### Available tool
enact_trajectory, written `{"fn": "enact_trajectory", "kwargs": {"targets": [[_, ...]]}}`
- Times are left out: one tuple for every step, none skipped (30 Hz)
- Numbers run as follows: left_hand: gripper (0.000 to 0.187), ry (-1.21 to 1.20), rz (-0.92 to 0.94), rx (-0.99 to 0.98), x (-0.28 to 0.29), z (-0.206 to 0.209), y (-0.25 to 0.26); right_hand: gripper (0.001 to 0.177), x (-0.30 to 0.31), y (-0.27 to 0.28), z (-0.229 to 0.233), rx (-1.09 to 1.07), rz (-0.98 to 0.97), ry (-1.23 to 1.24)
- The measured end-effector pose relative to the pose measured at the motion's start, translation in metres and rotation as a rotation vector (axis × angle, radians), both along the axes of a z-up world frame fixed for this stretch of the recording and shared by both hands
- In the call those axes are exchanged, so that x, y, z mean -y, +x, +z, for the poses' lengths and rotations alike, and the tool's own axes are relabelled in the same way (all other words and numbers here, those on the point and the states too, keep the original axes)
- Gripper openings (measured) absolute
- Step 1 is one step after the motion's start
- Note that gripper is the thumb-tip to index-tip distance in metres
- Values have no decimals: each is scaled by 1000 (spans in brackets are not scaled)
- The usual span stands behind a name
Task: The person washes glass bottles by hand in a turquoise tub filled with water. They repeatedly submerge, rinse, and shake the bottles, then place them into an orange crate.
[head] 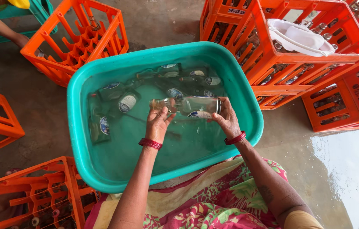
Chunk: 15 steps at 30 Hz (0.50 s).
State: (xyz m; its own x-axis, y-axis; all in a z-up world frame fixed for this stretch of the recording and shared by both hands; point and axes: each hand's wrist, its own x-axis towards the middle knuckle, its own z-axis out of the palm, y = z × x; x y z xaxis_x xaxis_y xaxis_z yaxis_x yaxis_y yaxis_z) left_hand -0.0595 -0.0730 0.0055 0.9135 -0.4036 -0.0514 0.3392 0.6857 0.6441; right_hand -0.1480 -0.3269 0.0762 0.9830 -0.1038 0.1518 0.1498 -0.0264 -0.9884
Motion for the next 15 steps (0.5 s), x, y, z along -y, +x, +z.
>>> {"fn": "enact_trajectory", "kwargs": {"targets": [[39,-36,-10,-2,0,4,-1,75,-1,0,-1,9,4,9],[40,-72,-17,-4,0,7,-2,73,-3,1,-2,17,12,16],[41,-109,-23,-7,0,10,-3,71,-4,1,-1,11,-4,17],[42,-121,-23,-4,3,13,-5,70,-5,-1,1,7,-17,19],[44,-134,-24,0,6,15,-7,68,-5,-4,4,3,-30,20],[46,-145,-21,3,6,15,-7,69,-8,-4,6,-20,-32,23],[49,-148,-18,-3,7,15,-8,70,-10,-5,10,-42,-33,26],[52,-150,-13,-10,7,14,-8,71,-12,-4,14,-65,-31,30],[55,-152,-7,-17,9,12,-8,72,-15,-4,16,-99,-27,59],[55,-153,1,-18,12,9,-6,73,-15,-4,19,-129,-22,88],[55,-153,10,-20,17,6,-3,74,-15,-4,21,-160,-16,117],[55,-151,30,-20,18,2,0,77,-17,-3,23,-115,24,93],[52,-141,34,-18,22,-1,3,81,-17,-4,25,-69,64,69],[48,-129,57,-17,22,-5,5,85,-19,-3,25,-25,121,49],[44,-126,59,-35,22,-9,6,85,-19,-4,23,-37,121,15]]}}
